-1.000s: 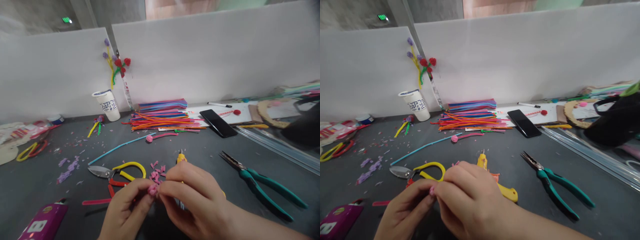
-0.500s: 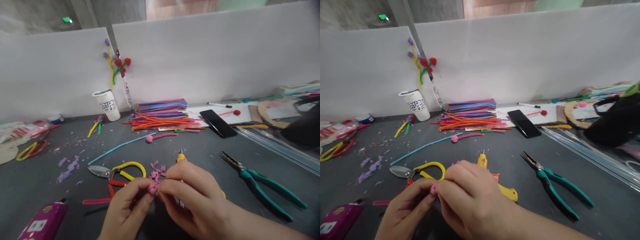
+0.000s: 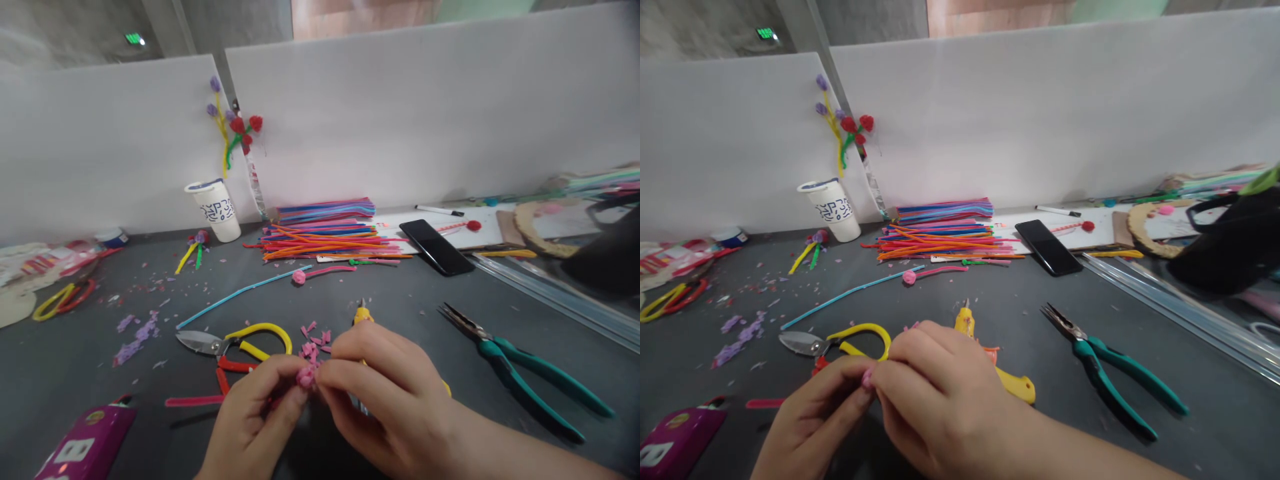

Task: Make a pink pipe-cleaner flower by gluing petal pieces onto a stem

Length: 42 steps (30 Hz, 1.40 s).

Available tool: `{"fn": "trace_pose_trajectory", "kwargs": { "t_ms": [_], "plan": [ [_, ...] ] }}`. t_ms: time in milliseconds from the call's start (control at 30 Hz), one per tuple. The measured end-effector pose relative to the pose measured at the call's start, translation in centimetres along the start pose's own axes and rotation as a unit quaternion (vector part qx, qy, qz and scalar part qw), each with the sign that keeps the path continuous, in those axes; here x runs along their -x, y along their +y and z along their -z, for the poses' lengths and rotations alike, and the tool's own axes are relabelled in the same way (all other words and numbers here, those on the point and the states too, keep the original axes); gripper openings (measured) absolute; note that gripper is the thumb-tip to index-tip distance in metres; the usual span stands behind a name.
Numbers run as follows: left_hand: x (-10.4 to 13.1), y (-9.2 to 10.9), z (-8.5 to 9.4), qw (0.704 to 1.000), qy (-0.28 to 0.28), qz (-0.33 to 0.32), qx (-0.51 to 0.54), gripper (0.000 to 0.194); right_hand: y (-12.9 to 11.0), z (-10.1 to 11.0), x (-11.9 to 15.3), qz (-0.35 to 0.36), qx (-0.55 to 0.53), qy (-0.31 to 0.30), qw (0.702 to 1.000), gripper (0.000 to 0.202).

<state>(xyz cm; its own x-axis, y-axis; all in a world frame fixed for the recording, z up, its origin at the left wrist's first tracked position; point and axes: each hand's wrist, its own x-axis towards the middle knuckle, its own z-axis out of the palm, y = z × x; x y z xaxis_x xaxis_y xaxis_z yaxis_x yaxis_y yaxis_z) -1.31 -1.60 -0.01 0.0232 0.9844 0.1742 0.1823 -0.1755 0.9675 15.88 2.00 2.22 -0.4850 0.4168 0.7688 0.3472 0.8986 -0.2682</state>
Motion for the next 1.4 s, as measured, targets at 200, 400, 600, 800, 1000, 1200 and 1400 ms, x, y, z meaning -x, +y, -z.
{"fn": "trace_pose_trajectory", "kwargs": {
  "t_ms": [200,400,600,800,1000,1200,1400],
  "plan": [
    [0.00,0.13,0.02,1.000,0.001,-0.002,-0.006,0.012,-0.10,-0.14,0.14,-0.004,-0.001,-0.003,1.000,0.011],
    [-0.03,0.30,-0.03,1.000,0.001,0.005,-0.004,0.012,-0.12,-0.15,-0.04,-0.011,0.006,-0.011,1.000,0.013],
    [0.02,0.20,-0.06,1.000,-0.001,0.010,0.003,0.012,-0.01,-0.43,0.03,-0.017,0.005,-0.012,1.000,0.012],
    [-0.05,0.02,0.10,1.000,-0.003,0.018,-0.005,0.012,0.10,-0.42,0.03,-0.019,0.005,-0.021,1.000,0.012],
    [-0.26,0.01,0.22,0.999,-0.026,0.008,-0.020,0.013,-0.04,-0.35,0.31,-0.019,0.011,-0.021,1.000,0.013],
    [-0.08,0.18,-0.05,1.000,-0.005,0.028,0.008,0.012,0.03,-0.44,0.24,-0.023,0.008,-0.026,0.999,0.012],
    [-0.09,0.09,0.07,0.999,-0.008,0.030,0.006,0.011,-0.05,-0.33,0.24,-0.022,0.007,-0.025,0.999,0.013]
  ]
}}
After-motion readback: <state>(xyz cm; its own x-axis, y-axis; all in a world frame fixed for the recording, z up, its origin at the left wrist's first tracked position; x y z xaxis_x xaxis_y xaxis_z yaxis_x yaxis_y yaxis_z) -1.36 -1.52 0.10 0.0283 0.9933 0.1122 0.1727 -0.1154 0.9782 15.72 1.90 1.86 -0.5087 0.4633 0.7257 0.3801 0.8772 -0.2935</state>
